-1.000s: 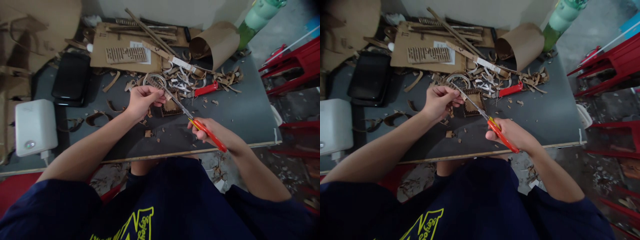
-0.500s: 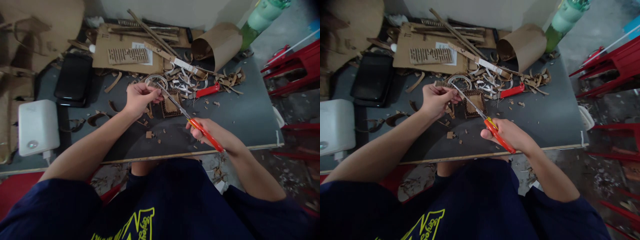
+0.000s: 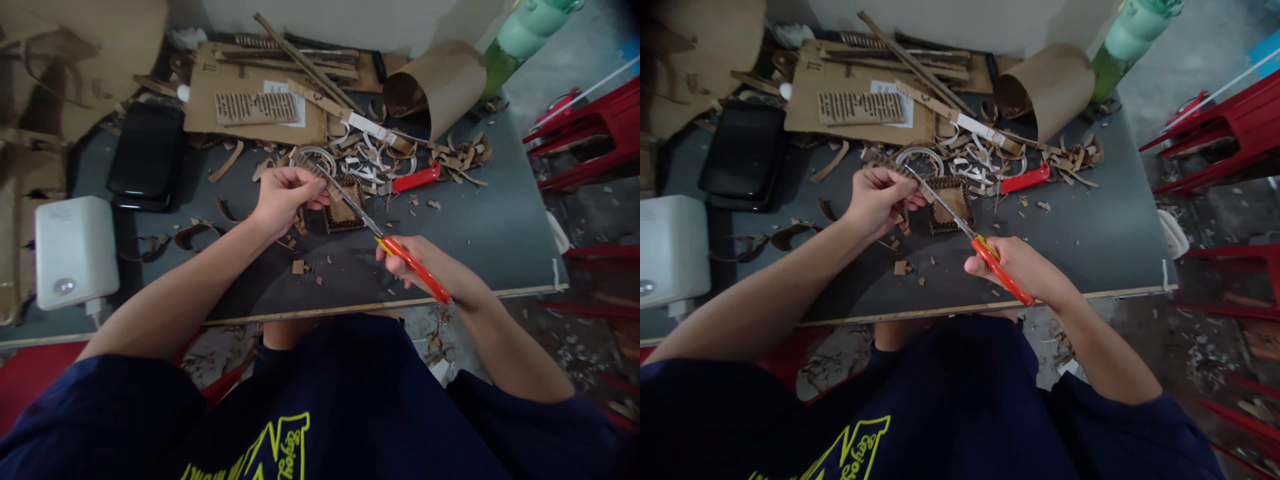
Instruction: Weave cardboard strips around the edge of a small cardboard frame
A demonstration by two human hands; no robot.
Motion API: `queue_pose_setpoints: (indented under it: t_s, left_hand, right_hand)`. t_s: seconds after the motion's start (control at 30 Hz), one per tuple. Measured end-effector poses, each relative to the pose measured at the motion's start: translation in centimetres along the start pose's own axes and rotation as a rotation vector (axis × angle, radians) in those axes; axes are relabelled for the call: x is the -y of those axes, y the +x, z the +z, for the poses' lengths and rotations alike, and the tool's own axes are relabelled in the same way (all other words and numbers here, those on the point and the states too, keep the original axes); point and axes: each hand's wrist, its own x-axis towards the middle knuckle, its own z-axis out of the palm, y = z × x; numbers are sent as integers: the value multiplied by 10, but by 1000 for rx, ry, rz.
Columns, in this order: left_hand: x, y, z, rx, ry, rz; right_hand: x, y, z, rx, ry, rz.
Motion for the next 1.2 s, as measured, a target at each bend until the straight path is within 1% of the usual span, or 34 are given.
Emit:
queue_pose_setpoints:
  t_s: [0.13,0.33,0.43,0.57,0.63,0.7,0.8,0.93,1.03,1.2]
  left_hand:
    - [-1,0,2,-23,2,-18]
    - [-1,0,0,-51,52,26]
    - [3,1,-1,-47,57,88]
    - [11,3,-4,-96,77,248]
    - [14,2,-5,-84,99,302]
    - [15,1,-5,-50,123,312]
    - [13,-1,-4,-26,136,267]
    - [6,-3,-2,-14,86,166]
    - [0,-2,0,-10,57,80]
    - [-5,0,3,-1,-58,-37]
  right_hand:
    - [1,-2,0,-7,21,-16]
    - [0,-3,1,-11,-35,-16]
    - [1,-3,1,-8,-42,-11]
    - [4,-3,2,-17,-55,7]
    - [5,-4,1,-19,-59,13]
    - [5,-4,2,-16,-63,17]
    - [4,-4,2,-13,-51,17]
    - [1,-4,3,-7,1,0]
    - [-1,-4,3,-18,42,14]
    - [-1,-4,7,-19,120,3]
